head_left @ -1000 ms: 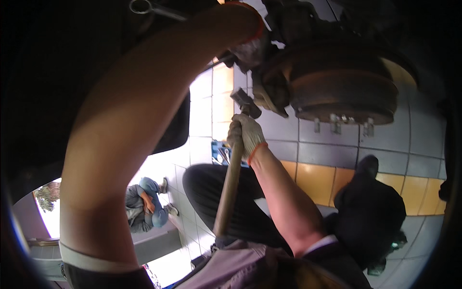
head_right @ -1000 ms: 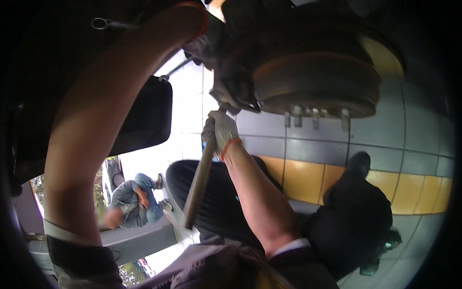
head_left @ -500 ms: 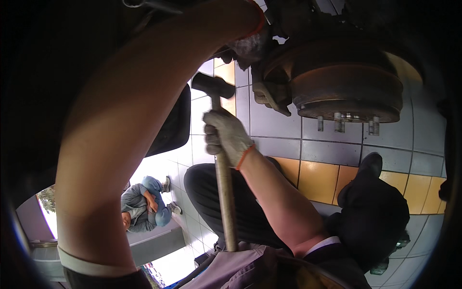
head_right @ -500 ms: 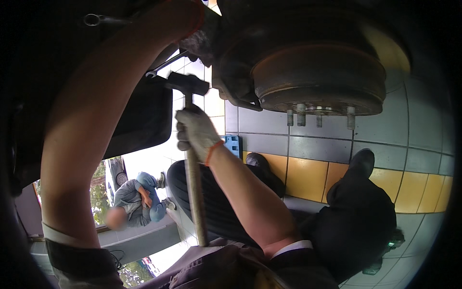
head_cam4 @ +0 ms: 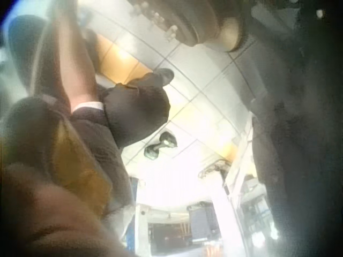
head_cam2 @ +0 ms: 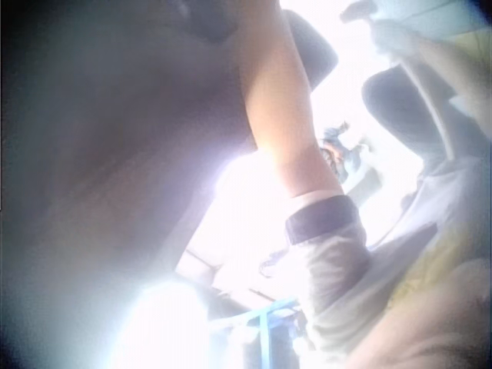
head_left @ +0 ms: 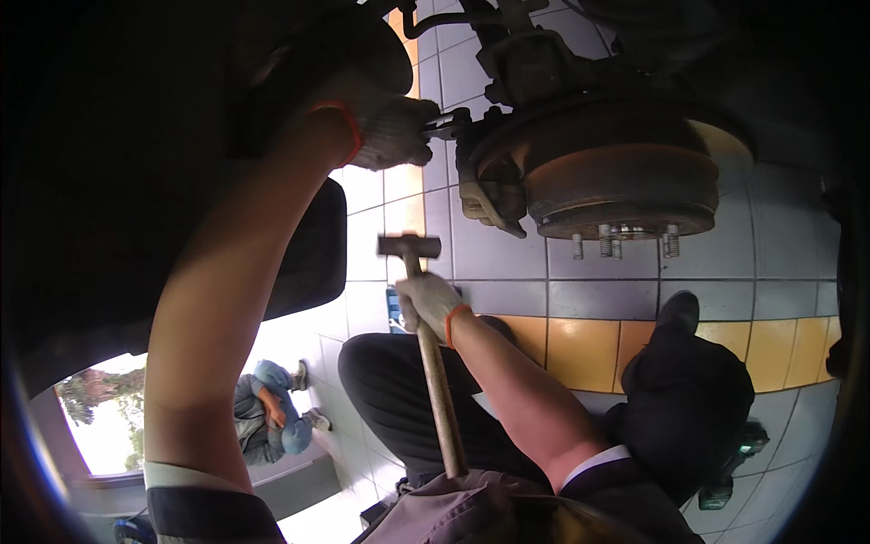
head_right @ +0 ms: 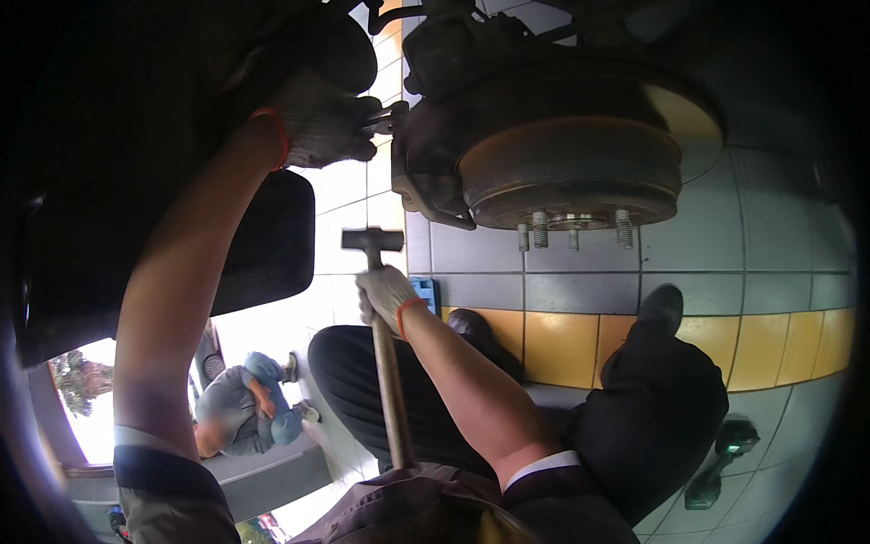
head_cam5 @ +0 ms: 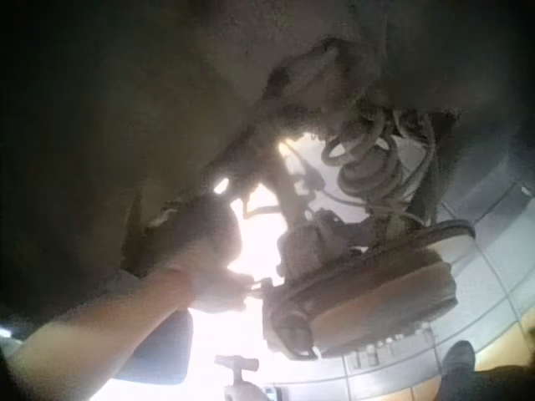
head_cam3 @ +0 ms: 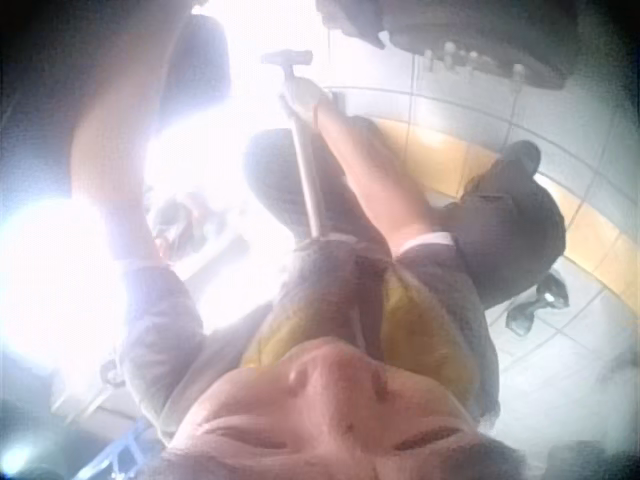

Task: The person sits on the floor under a raised vehicle and uses a hammer and wrench to loosen and remove bolts from the brake caliper. They detach the caliper from the rotor, place it aside, and continue adjusting components within the wheel well.

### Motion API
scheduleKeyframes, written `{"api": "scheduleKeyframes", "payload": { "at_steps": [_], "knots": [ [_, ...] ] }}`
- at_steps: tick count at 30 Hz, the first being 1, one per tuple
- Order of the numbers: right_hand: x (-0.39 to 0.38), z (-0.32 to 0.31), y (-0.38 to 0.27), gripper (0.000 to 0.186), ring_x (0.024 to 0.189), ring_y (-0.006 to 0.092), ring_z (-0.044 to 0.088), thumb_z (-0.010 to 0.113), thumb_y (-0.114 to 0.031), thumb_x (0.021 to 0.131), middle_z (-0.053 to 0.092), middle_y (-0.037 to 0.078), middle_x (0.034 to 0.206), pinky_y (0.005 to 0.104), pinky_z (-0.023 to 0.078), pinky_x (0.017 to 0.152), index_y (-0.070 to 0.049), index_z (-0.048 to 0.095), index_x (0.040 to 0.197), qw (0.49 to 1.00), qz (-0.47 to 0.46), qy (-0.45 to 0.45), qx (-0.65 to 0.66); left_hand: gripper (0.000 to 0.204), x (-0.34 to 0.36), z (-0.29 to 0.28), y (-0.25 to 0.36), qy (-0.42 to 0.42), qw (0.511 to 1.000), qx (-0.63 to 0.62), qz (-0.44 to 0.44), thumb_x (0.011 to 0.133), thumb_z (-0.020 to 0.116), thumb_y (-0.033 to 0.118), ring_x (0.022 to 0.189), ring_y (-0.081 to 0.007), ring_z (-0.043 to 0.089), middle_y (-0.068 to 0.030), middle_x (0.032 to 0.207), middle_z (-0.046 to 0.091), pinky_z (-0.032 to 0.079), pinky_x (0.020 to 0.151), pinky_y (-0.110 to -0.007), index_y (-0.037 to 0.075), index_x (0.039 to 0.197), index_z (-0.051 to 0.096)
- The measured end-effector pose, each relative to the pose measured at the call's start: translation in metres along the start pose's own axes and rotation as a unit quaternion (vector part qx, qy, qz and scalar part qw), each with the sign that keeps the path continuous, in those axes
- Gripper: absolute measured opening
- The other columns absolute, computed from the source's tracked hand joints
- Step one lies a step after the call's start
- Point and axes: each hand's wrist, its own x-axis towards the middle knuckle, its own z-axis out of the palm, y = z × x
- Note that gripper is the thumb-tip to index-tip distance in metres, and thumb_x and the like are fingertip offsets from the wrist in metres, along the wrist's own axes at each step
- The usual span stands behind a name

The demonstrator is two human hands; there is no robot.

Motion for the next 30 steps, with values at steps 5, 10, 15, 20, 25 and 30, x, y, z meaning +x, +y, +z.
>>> {"api": "scheduleKeyframes", "payload": {
  "at_steps": [5,10,15,20,25,30],
  "knots": [
    [0.052,-0.141,0.081,0.023,0.052,0.0285,0.065,0.062,-0.018,0.090,0.064,0.015,0.066,0.0432,0.054,0.048,0.004,0.066,0.086,0.942,0.019,0.210,-0.261,0.040,-0.020,0.004,0.000,0.097,0.995,0.016,0.029,0.097,0.068,0.044,0.087,-0.0235,0.065,-0.0071,0.090,0.068,0.052,0.084,-0.038,0.012,0.119,0.068],
    [0.015,-0.310,0.086,0.039,0.095,0.0423,0.072,0.068,-0.024,0.087,0.073,0.028,0.106,0.0491,0.059,0.081,0.001,0.066,0.116,0.788,0.099,0.405,-0.453,0.039,-0.027,0.027,-0.018,0.203,0.977,0.030,0.060,0.097,0.066,0.040,0.096,-0.0334,0.069,-0.0167,0.095,0.071,0.052,0.086,-0.045,0.006,0.115,0.066],
    [-0.068,-0.376,0.060,0.040,0.107,0.0383,0.074,0.061,-0.025,0.094,0.074,0.027,0.114,0.0467,0.059,0.089,-0.002,0.065,0.126,0.602,0.122,0.460,-0.641,0.023,-0.012,0.080,-0.033,0.372,0.922,-0.028,0.100,0.101,0.058,0.027,0.096,-0.0397,0.069,-0.0194,0.097,0.071,0.054,0.085,-0.050,0.006,0.106,0.065],
    [-0.094,-0.206,-0.024,0.047,0.120,0.0378,0.068,0.055,-0.035,0.096,0.067,0.019,0.139,0.0460,0.055,0.098,-0.003,0.073,0.125,0.445,0.283,0.117,-0.842,0.025,0.001,0.126,-0.037,0.485,0.864,-0.117,0.065,0.097,0.066,0.031,0.091,-0.0391,0.068,-0.0169,0.091,0.069,0.054,0.081,-0.051,0.006,0.098,0.065],
    [-0.173,0.053,-0.150,0.034,0.104,0.0374,0.071,0.058,-0.033,0.101,0.074,0.022,0.104,0.0482,0.056,0.091,-0.006,0.068,0.120,0.616,-0.194,-0.105,-0.756,0.024,0.001,0.155,-0.039,0.637,0.755,-0.154,0.021,0.085,0.079,0.030,0.085,-0.0302,0.066,-0.0095,0.084,0.068,0.052,0.079,-0.046,0.009,0.088,0.067],
    [-0.104,0.145,-0.228,0.035,0.112,0.0320,0.071,0.059,-0.026,0.098,0.075,0.015,0.115,0.0425,0.054,0.099,-0.009,0.071,0.127,0.293,-0.209,0.102,-0.928,0.022,0.002,0.170,-0.044,0.660,0.726,-0.193,0.014,0.086,0.077,0.033,0.091,-0.0279,0.067,-0.0061,0.085,0.070,0.047,0.085,-0.046,0.013,0.092,0.071]
  ]
}}
